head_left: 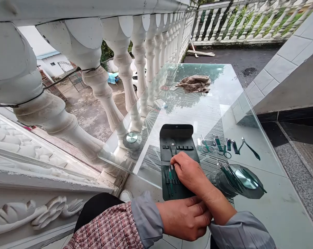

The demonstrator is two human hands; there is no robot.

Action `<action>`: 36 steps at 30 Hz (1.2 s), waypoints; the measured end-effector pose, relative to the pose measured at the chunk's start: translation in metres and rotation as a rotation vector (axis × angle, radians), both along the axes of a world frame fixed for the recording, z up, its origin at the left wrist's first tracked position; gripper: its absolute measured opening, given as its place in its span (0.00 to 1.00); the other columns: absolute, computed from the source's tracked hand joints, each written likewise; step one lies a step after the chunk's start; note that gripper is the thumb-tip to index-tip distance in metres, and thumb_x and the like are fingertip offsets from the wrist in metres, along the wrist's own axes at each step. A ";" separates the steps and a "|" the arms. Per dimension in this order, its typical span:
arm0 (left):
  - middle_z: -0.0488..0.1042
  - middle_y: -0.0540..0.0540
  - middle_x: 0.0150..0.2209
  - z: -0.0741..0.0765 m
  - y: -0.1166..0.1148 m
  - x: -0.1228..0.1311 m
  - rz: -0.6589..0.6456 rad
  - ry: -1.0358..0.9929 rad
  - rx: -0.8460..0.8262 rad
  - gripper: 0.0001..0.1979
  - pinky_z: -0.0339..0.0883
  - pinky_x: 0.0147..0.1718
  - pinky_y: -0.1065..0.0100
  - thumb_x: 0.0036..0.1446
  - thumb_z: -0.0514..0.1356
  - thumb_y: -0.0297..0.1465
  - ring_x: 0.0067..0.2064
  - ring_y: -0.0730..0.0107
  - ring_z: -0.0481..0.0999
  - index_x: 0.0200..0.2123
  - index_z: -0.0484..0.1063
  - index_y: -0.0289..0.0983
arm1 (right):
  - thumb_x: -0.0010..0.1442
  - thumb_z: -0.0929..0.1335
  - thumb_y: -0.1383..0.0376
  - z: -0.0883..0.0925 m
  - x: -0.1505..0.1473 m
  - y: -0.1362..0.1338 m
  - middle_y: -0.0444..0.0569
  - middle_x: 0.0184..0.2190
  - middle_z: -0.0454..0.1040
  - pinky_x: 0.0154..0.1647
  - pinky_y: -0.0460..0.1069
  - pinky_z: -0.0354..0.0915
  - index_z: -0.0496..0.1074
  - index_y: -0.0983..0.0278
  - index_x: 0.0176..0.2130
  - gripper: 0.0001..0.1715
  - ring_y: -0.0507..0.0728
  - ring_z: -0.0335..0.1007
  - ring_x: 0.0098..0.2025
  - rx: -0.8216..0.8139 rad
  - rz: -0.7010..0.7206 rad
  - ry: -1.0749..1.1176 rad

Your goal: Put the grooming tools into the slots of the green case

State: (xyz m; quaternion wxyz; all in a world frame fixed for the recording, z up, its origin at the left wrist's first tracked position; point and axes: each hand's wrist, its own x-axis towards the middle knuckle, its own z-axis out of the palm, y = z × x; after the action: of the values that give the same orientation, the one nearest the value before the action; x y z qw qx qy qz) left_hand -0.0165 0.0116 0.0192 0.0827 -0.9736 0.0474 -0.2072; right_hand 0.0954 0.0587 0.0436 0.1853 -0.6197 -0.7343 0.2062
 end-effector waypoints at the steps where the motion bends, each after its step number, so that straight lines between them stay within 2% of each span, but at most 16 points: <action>1: 0.74 0.39 0.43 0.001 0.000 0.000 0.001 0.007 0.002 0.16 0.54 0.57 0.52 0.57 0.49 0.24 0.47 0.57 0.73 0.34 0.77 0.34 | 0.57 0.58 0.72 0.001 0.000 -0.001 0.46 0.34 0.67 0.35 0.46 0.55 0.69 0.61 0.33 0.13 0.51 0.63 0.34 -0.007 0.001 -0.012; 7: 0.73 0.38 0.45 0.002 0.001 0.000 0.001 0.049 0.017 0.16 0.53 0.58 0.52 0.57 0.48 0.24 0.48 0.58 0.73 0.36 0.77 0.34 | 0.57 0.58 0.72 0.004 0.001 -0.003 0.46 0.34 0.67 0.36 0.47 0.57 0.69 0.61 0.33 0.13 0.52 0.64 0.34 -0.022 0.024 -0.007; 16: 0.71 0.38 0.50 0.002 0.000 -0.001 0.027 0.088 0.066 0.17 0.51 0.59 0.51 0.59 0.47 0.26 0.52 0.56 0.70 0.41 0.76 0.33 | 0.59 0.57 0.70 -0.003 0.010 -0.004 0.46 0.35 0.68 0.39 0.48 0.60 0.69 0.61 0.35 0.13 0.52 0.65 0.36 0.011 0.063 0.085; 25: 0.73 0.40 0.47 0.005 0.000 0.000 0.025 0.058 0.050 0.18 0.49 0.60 0.51 0.59 0.47 0.25 0.51 0.56 0.70 0.39 0.77 0.34 | 0.59 0.56 0.70 -0.003 0.009 -0.006 0.47 0.35 0.68 0.36 0.48 0.61 0.69 0.61 0.35 0.15 0.52 0.65 0.34 0.011 0.071 0.028; 30: 0.72 0.38 0.48 0.002 0.000 -0.001 0.020 0.081 0.054 0.18 0.49 0.60 0.51 0.59 0.47 0.25 0.51 0.55 0.70 0.41 0.76 0.32 | 0.59 0.57 0.70 -0.007 0.012 -0.007 0.46 0.34 0.69 0.38 0.48 0.61 0.68 0.61 0.36 0.13 0.53 0.66 0.35 0.079 0.044 0.109; 36: 0.72 0.38 0.47 -0.002 -0.001 0.000 0.021 0.051 0.036 0.18 0.49 0.60 0.50 0.58 0.47 0.25 0.51 0.54 0.71 0.40 0.77 0.32 | 0.59 0.56 0.69 -0.009 0.012 -0.009 0.47 0.35 0.68 0.39 0.49 0.62 0.68 0.61 0.34 0.14 0.53 0.66 0.35 0.065 0.071 0.138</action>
State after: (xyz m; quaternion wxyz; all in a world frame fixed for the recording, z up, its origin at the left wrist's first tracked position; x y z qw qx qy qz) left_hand -0.0163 0.0101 0.0168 0.1011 -0.9774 0.0430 -0.1803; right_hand 0.1078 0.0498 0.0351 0.2481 -0.5712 -0.7476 0.2308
